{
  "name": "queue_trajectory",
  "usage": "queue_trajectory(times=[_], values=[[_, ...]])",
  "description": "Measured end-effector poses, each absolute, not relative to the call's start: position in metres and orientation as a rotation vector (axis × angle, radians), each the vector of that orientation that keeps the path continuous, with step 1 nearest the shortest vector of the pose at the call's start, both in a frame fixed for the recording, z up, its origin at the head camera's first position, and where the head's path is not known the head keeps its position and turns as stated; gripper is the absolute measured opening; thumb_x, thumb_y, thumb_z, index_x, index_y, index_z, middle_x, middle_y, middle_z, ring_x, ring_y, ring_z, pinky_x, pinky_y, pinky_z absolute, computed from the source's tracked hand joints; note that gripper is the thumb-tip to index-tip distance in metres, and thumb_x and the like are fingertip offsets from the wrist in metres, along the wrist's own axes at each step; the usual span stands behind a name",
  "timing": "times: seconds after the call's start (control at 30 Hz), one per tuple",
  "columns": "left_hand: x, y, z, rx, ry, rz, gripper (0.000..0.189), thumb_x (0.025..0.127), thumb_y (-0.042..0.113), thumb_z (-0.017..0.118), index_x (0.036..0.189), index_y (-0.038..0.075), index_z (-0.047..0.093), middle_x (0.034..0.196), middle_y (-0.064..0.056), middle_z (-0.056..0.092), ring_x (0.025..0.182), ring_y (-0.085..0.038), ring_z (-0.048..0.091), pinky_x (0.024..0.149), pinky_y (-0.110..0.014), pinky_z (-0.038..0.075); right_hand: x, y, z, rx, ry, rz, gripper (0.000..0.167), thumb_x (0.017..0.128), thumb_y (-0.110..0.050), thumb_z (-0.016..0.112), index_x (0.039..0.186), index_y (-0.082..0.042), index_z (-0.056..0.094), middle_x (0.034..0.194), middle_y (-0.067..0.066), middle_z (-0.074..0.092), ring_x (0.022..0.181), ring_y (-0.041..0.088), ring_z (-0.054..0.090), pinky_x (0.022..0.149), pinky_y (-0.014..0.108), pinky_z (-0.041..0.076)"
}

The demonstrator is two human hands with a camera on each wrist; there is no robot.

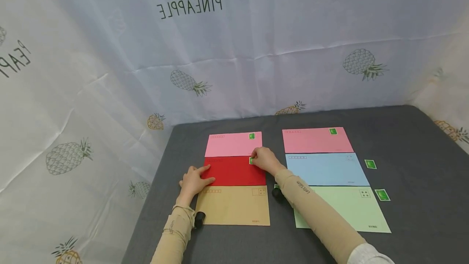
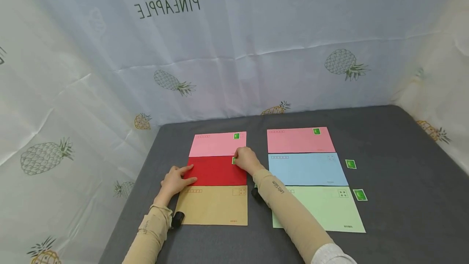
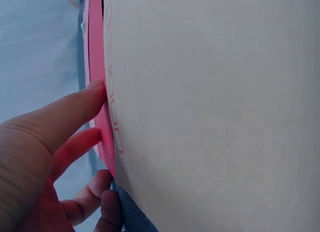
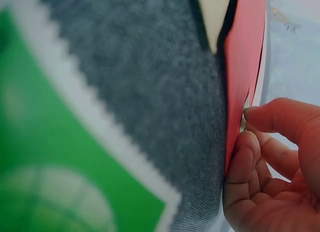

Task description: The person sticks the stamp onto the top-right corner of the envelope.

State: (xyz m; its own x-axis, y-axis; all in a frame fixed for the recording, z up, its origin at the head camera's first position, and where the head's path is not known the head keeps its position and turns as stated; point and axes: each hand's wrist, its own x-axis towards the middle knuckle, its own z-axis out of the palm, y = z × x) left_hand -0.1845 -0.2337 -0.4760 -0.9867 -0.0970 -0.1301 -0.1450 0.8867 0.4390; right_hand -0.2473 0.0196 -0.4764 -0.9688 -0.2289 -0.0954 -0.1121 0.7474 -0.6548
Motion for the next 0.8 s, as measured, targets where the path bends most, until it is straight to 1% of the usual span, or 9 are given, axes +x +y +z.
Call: queue_trajectory(times=[0.07,0.13,0.33,0.47,0.67,0.8], values=[[-0.1833,-0.2342,-0.4762,-0.180,2.952,0.698,0.062,0.077,0.036,0.073,0.133,0.020,0.053,0.104,-0.017,0.050,0.091,-0.035,0.048,0.077,-0.054,0.033,-0.2466,0.0193,-0.4755,-0.278,2.773,-1.019,0.013,0.083,-0.008,0.064,0.095,-0.003,0.065,0.076,0.007,0.061,0.065,0.016,0.052,0.060,0.025,0.044],[-0.1823,-0.2346,-0.4759,-0.176,2.956,0.707,0.061,0.077,0.036,0.073,0.132,0.020,0.054,0.105,-0.017,0.050,0.090,-0.035,0.048,0.077,-0.053,0.033,-0.2458,0.0183,-0.4748,-0.291,2.782,-1.006,0.013,0.082,-0.008,0.065,0.094,-0.003,0.064,0.076,0.007,0.060,0.066,0.016,0.052,0.060,0.025,0.045],[-0.1818,-0.2362,-0.4764,-0.162,3.000,0.735,0.053,0.077,0.035,0.073,0.125,0.017,0.059,0.104,-0.015,0.053,0.090,-0.034,0.051,0.078,-0.054,0.033,-0.2447,0.0152,-0.4751,-0.342,2.820,-0.942,0.014,0.082,-0.009,0.066,0.095,-0.003,0.065,0.090,0.009,0.059,0.079,0.018,0.051,0.065,0.028,0.049],[-0.1824,-0.2366,-0.4779,-0.131,3.038,0.732,0.046,0.079,0.034,0.071,0.120,0.016,0.062,0.099,-0.013,0.054,0.086,-0.029,0.053,0.077,-0.054,0.035,-0.2439,0.0155,-0.4756,-0.347,2.842,-0.934,0.015,0.082,-0.011,0.067,0.096,-0.004,0.064,0.093,0.009,0.059,0.082,0.018,0.052,0.069,0.030,0.052],[-0.1821,-0.2372,-0.4756,-0.092,3.119,0.764,0.032,0.081,0.032,0.069,0.107,0.014,0.066,0.085,-0.009,0.052,0.073,-0.021,0.049,0.067,-0.042,0.037,-0.2440,0.0183,-0.4718,-0.351,2.854,-0.996,0.011,0.083,-0.011,0.064,0.093,-0.006,0.064,0.091,0.009,0.057,0.080,0.018,0.051,0.067,0.029,0.051],[-0.1823,-0.2356,-0.4712,-0.059,3.169,0.777,0.031,0.081,0.032,0.069,0.106,0.013,0.067,0.084,-0.009,0.052,0.069,-0.021,0.047,0.063,-0.037,0.036,-0.2452,0.0204,-0.4671,-0.387,2.865,-1.017,0.011,0.084,-0.012,0.062,0.093,-0.006,0.065,0.088,0.008,0.057,0.077,0.018,0.050,0.065,0.029,0.049]])
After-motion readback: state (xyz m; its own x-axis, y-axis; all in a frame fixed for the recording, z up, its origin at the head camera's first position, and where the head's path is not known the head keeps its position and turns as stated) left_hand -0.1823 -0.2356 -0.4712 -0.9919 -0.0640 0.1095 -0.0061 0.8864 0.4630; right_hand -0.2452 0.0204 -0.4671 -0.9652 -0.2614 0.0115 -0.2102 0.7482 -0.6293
